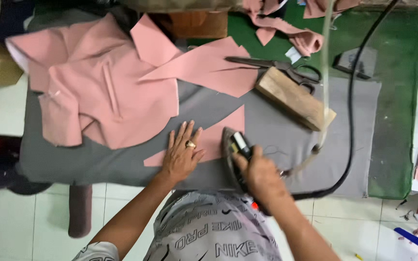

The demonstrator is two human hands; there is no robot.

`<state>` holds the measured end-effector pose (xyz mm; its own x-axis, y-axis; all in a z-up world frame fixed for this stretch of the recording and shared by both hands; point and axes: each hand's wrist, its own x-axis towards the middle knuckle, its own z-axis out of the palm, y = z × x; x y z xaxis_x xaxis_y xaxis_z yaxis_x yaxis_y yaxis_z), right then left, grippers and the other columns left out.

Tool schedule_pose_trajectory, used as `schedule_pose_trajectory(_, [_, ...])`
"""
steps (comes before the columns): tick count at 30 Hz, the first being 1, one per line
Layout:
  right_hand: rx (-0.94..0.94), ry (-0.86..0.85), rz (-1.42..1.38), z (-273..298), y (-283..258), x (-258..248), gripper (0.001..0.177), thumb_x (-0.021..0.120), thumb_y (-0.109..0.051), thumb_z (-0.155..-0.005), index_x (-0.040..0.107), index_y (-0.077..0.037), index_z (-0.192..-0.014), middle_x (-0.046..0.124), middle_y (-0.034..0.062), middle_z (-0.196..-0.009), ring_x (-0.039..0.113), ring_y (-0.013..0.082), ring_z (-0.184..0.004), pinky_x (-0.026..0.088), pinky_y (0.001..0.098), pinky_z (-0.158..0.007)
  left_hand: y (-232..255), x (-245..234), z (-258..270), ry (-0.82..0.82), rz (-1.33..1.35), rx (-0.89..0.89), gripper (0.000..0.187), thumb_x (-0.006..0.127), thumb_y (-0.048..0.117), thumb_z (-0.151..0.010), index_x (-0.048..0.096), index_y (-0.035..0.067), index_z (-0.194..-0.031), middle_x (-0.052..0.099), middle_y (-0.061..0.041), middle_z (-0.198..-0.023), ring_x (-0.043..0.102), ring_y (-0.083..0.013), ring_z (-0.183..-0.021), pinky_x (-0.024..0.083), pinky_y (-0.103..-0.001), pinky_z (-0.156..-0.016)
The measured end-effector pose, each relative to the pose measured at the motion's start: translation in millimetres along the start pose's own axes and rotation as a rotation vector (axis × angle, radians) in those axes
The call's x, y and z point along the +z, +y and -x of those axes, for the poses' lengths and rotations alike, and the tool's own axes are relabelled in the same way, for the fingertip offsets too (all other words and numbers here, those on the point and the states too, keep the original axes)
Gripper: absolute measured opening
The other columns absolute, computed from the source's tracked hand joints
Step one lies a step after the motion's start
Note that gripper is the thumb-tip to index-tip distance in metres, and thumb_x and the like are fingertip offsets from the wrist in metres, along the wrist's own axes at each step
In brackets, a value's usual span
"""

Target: The person irons a pink fabric piece on a work table using a steam iron and a wooden block. They repeatedly press and smooth the fabric, adjusting its position and using the block to press seams flat.

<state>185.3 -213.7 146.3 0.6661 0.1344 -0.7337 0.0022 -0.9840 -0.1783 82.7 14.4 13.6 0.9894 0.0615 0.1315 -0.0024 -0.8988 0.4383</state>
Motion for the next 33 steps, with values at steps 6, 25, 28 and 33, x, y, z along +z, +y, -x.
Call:
schedule_pose_trajectory(6, [-0.025, 0.12, -0.009, -12.7, -6.7, 54.5, 0.068, 0.04, -0.08, -0.096, 0.046, -0.015, -0.117, 0.074, 0.015, -0.092, 0.076, 0.0369, -0.093, 0.062, 0.0499, -0.082, 2.0, 7.8, -101.7, 0.176, 0.059, 0.217, 0.06, 0.058, 0.038, -0.101, 0.05, 0.008, -0.153, 0.046, -0.025, -0.155, 0.045, -0.0471, -0.144, 0.036, -0.062, -0.111])
schedule_pose_trajectory(25, [0.027, 0.064, -0.128, -2.2, -14.1, 23.3, 0.062, 0.051, -0.073, -0.096, 0.043, -0.013, -0.112, 0.073, 0.0227, -0.092, 0.07, 0.0488, -0.092, 0.053, 0.0592, -0.082, 120.3, 43.1, -288.2, -0.511, -0.225, 0.666, 0.096, 0.081, 0.042, -0.085, 0.029, 0.019, -0.162, 0.042, -0.025, -0.153, 0.048, -0.0383, -0.133, 0.038, -0.053, -0.112])
schedule_pose_trajectory(28, [0.016, 0.068, -0.106, -3.7, -6.6, 19.1, 0.06, 0.047, -0.072, -0.098, 0.042, -0.013, -0.111, 0.073, 0.0217, -0.088, 0.071, 0.0484, -0.087, 0.054, 0.0588, -0.079, 76.5, -9.2, -249.7, -0.154, -0.082, 0.492, 0.059, 0.087, 0.053, -0.073, 0.062, 0.013, -0.108, 0.057, -0.009, -0.1, 0.057, -0.0311, -0.084, 0.043, -0.048, -0.068])
schedule_pose_trajectory(33, [-0.227, 0.401, 0.174, -34.0, 6.3, 15.5, 0.058, 0.043, -0.072, -0.1, 0.05, -0.015, -0.104, 0.071, 0.0095, -0.074, 0.077, 0.031, -0.071, 0.062, 0.0435, -0.063, 33.2, -86.8, -129.3, -0.118, 0.193, -0.205, 0.092, 0.079, 0.05, -0.083, 0.034, 0.039, -0.162, 0.058, -0.02, -0.113, 0.067, -0.0487, -0.095, 0.058, -0.056, -0.077])
